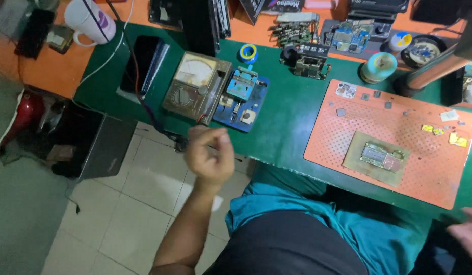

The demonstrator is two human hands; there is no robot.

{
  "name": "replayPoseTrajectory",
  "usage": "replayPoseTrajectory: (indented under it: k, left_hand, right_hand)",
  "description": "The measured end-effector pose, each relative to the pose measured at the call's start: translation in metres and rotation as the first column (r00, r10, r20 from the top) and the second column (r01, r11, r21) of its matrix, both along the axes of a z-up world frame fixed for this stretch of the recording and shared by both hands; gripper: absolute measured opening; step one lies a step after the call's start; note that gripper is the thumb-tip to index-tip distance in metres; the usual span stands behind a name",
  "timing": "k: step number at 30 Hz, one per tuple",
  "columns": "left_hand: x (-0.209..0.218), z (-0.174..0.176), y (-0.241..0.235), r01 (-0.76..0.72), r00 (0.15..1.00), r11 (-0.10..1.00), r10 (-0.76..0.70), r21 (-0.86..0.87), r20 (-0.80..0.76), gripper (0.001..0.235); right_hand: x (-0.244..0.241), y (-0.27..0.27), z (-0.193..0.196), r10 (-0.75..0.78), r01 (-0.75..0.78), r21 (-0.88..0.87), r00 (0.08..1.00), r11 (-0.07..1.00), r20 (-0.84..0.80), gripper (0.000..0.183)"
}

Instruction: The person uses a hot air gun to heat a small circuit board held by tweezers on a workbench. They then use a multimeter with red and black probes to test the board's electrical connections.

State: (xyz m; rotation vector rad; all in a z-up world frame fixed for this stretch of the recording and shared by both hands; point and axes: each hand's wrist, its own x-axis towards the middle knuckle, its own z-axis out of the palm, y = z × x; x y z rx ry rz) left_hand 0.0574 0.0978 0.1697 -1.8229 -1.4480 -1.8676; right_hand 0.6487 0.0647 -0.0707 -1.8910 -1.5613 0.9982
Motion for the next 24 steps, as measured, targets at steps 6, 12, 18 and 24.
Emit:
replayPoseTrajectory:
  k: [6, 12, 18, 24]
  left_hand:
    - [-0.046, -0.100, -0.045, -0.043, 0.863, 0.928, 0.221, -0.370, 0.454, 0.009]
    - [-0.041, -0.193, -0.045, 0.273, 0.715, 0.399, 0.525, -0.875, 0.462, 0.075]
    - [-0.089, -0.299, -0.026, 0.108, 0.976, 0.294, 0.149, -0.950, 0.157, 0.029]
    - [-0.072, -0.169, -0.045, 0.242, 0.965, -0.132, -0.074, -0.961, 0.253, 0.030]
  right_hand:
    - [-0.193, -0.019, 0.208, 0.183, -0.189, -0.095, 0.981, 0.977, -0.067, 0.039]
    - [-0.259, 0.004, 0.248, 0.353, -0.276, -0.500, 0.933, 0.821, 0.065, 0.030]
    - [-0.267, -0.006, 0.239, 0.505, -0.438, -0.482, 0.863, 0.759, 0.012, 0.034]
    - [-0.275, -0.003, 0.249, 0.468, -0.341, -0.578, 0.880, 0.741, 0.082, 0.032]
